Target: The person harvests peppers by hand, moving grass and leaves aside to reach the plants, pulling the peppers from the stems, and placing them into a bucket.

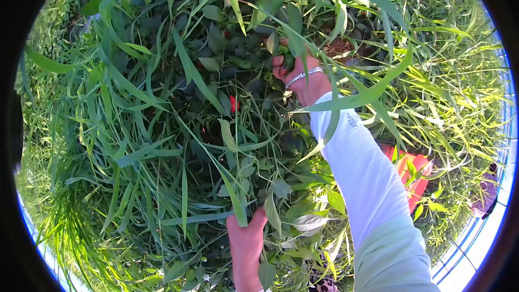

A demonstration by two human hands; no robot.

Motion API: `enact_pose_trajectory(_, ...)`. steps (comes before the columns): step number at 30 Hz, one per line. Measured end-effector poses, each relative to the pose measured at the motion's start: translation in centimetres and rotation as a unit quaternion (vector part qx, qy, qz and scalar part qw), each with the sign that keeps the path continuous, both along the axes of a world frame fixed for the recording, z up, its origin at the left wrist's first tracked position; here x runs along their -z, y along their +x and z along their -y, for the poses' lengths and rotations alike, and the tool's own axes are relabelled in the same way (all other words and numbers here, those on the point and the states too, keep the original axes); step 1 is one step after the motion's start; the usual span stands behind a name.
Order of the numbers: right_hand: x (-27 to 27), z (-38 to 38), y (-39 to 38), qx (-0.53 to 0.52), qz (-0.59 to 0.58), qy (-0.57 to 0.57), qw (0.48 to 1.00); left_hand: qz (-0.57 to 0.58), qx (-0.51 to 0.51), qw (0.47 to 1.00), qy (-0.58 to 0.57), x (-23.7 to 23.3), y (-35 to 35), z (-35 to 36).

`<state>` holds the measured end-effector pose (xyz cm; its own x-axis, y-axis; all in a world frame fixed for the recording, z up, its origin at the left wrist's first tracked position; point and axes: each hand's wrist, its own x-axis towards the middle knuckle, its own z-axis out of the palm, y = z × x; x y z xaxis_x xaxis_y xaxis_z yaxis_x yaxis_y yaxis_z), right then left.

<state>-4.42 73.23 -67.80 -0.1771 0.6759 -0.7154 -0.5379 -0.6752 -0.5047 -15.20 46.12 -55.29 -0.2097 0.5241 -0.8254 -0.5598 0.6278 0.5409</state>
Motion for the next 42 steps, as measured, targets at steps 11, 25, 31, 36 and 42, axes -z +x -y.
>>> enact_pose_trajectory(11, 0.0, 0.5, 1.1, -0.078, -0.172, 0.044, 0.981, -0.052, 0.032, 0.998, 0.022, 1.6, 0.7, 2.0)
enact_pose_trajectory(25, -6.1, 5.6, 0.2, -0.243, -0.197, 0.153, 0.937, -0.025, 0.035, 0.999, -0.017, 0.8, -0.4, 0.3)
enact_pose_trajectory(31, -7.2, 2.1, -8.4, -0.407, 0.160, 0.208, 0.875, -0.010, -0.005, 1.000, 0.007, 0.7, -0.5, -0.2)
enact_pose_trajectory(36, -3.5, -5.2, -13.8, -0.408, 0.556, 0.589, 0.421, -0.015, 0.037, 0.999, -0.031, 0.6, -1.1, -0.6)
enact_pose_trajectory(42, -0.7, -9.8, -10.6, -0.518, 0.659, 0.404, 0.365, -0.043, 0.025, 0.999, -0.017, 0.8, -1.3, -0.2)
